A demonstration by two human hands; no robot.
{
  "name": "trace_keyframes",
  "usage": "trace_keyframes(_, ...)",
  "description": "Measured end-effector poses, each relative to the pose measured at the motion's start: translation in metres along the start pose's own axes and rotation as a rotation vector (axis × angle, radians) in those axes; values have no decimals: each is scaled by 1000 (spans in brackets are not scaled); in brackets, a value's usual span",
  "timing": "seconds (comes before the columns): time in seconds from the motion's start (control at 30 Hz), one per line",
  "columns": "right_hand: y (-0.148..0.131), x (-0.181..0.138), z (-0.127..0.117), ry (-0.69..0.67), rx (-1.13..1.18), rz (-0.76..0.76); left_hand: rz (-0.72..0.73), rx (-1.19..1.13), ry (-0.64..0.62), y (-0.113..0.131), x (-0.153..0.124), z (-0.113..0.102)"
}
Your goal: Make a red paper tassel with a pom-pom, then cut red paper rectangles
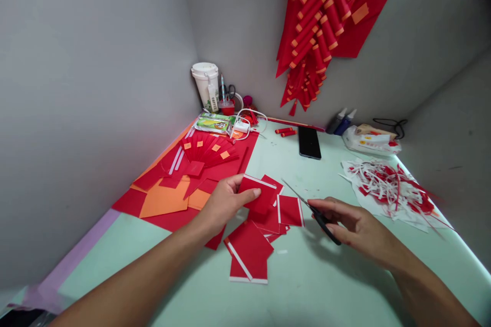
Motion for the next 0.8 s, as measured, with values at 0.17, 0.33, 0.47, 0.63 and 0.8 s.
trace_keyframes(0.17,-6,0,-4,39,-173,-91,4,69,-6,-1,0,0)
trace_keyframes(0.33,-4,0,-5,-21,-231,-98,30,150,-1,-2,1,-1)
trace_keyframes(0.47,-6,0,-3,-68,-250,-78,47,213,-2,-4,1,0)
trace_keyframes(0.63,-9,-1,-2,-66,-246,-79,60,228,-23,-7,2,0)
trace_keyframes(0.8,-10,-2,0,-70,-236,-69,83,209,-40,-9,4,1)
Point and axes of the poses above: each hand's wrist, its own x-axis towards the middle knuckle, its own z-axis out of the palm, y = z × x, the point moved 6 cm from there along x, towards the middle knuckle, and after that the axes turned 13 degrees about y, right-handed, at the moved point
